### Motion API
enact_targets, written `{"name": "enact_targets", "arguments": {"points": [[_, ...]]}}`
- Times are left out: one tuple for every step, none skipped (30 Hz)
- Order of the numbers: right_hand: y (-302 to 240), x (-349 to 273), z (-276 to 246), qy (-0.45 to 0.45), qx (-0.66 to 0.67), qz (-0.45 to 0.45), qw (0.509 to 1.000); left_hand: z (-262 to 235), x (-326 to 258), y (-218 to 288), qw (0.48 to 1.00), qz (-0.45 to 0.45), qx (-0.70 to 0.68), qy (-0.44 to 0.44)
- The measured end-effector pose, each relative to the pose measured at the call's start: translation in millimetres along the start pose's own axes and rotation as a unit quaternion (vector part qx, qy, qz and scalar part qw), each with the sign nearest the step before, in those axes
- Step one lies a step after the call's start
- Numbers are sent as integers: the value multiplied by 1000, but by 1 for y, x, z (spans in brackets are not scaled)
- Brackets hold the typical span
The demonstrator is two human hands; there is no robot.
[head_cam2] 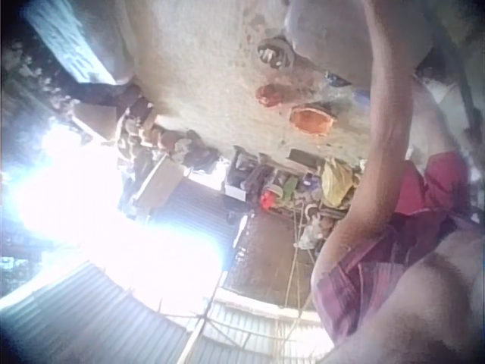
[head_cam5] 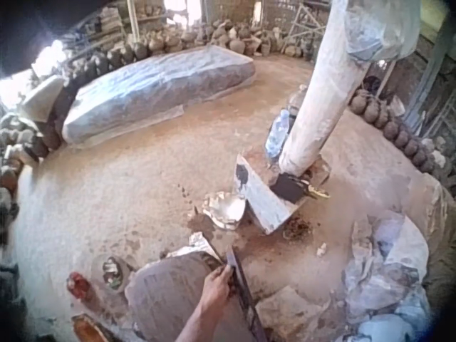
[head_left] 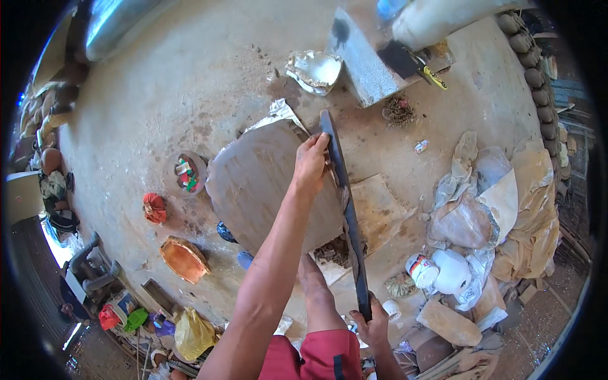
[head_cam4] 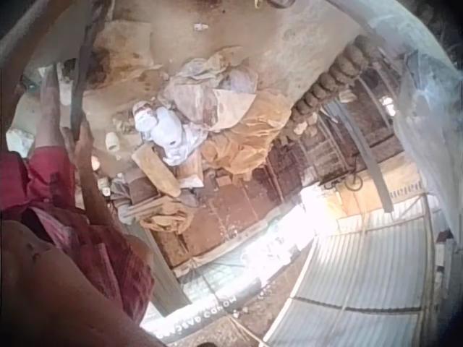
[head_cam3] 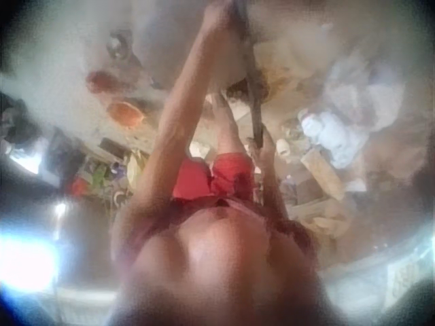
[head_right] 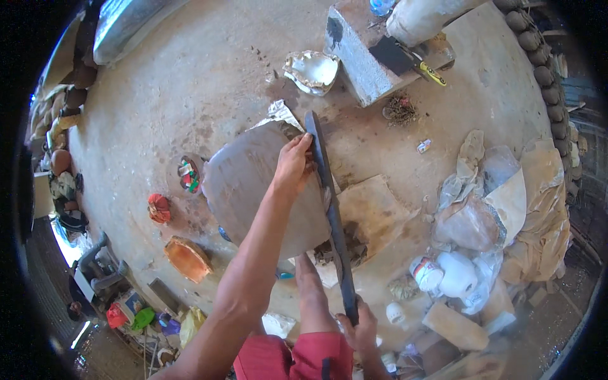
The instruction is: The person cleans the interior of a large clay mold with a cloth, then uses a scraper and a wooden rib to smooth the surface of a large slab of clay before pressing it into the mold and trimming the edges with a tool.
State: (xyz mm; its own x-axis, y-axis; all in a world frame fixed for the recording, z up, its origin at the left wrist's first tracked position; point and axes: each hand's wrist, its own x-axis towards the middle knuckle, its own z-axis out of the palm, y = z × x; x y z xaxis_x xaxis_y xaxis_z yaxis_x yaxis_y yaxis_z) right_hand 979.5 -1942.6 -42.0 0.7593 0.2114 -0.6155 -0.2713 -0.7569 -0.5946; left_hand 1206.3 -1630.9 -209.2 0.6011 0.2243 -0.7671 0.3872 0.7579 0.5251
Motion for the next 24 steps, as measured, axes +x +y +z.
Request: {"name": "enact_targets", "arguments": {"points": [[3,-4,-3,4,3,0,1000,-1,-4,-6,999,-5,-30,-23],[3,-7,-7,-2,-13,-4,1000,-6,-10,-11,999,0,-25,-20],[4,-9,-11,-6,-31,-10,999,-10,-16,-16,999,-15,-27,18],[7,-12,-12,-6,-28,-14,999,-14,-20,-20,998,-29,-30,55],[13,-18,-15,-8,-17,9,1000,-15,-26,-25,995,-43,-79,31],[19,-20,-17,-14,-4,30,999,-19,-31,-33,995,-38,-80,35],[24,-21,-19,-18,-4,25,1000,-19,-35,-42,994,-16,-106,-9],[31,-22,-22,-22,56,51,997,-17,-42,-53,990,4,-131,-55],[38,-24,-27,-17,113,86,990,4,-62,-58,987,-36,-135,-84],[36,-20,-33,-12,112,91,990,21,-89,-60,982,-72,-137,-109],[26,-8,-38,10,116,71,991,25,-107,-74,980,-88,-147,-104],[13,7,-43,31,120,50,991,29,-127,-90,977,-103,-159,-100],[-6,24,-48,21,138,77,987,18,-141,-119,965,-104,-173,-167],[-17,41,-50,12,136,71,988,6,-155,-148,949,-104,-188,-233],[-22,56,-55,44,104,43,993,10,-179,-166,947,-113,-186,-237],[-27,68,-57,71,74,15,995,13,-205,-179,946,-123,-184,-236],[-37,78,-56,63,71,15,995,15,-228,-191,941,-142,-202,-230],[-49,87,-56,72,81,12,994,17,-245,-200,936,-159,-221,-222],[-60,92,-53,82,90,10,993,15,-253,-207,938,-155,-226,-214],[-66,94,-49,74,87,7,993,14,-255,-204,927,-176,-251,-218],[-73,98,-44,71,79,-11,994,10,-254,-200,915,-196,-276,-221],[-80,102,-39,67,71,-29,995,5,-253,-195,916,-190,-282,-214],[-81,109,-37,58,91,-28,994,9,-248,-168,918,-202,-295,-171],[-89,116,-36,49,86,-31,995,0,-236,-145,925,-196,-292,-147]]}}
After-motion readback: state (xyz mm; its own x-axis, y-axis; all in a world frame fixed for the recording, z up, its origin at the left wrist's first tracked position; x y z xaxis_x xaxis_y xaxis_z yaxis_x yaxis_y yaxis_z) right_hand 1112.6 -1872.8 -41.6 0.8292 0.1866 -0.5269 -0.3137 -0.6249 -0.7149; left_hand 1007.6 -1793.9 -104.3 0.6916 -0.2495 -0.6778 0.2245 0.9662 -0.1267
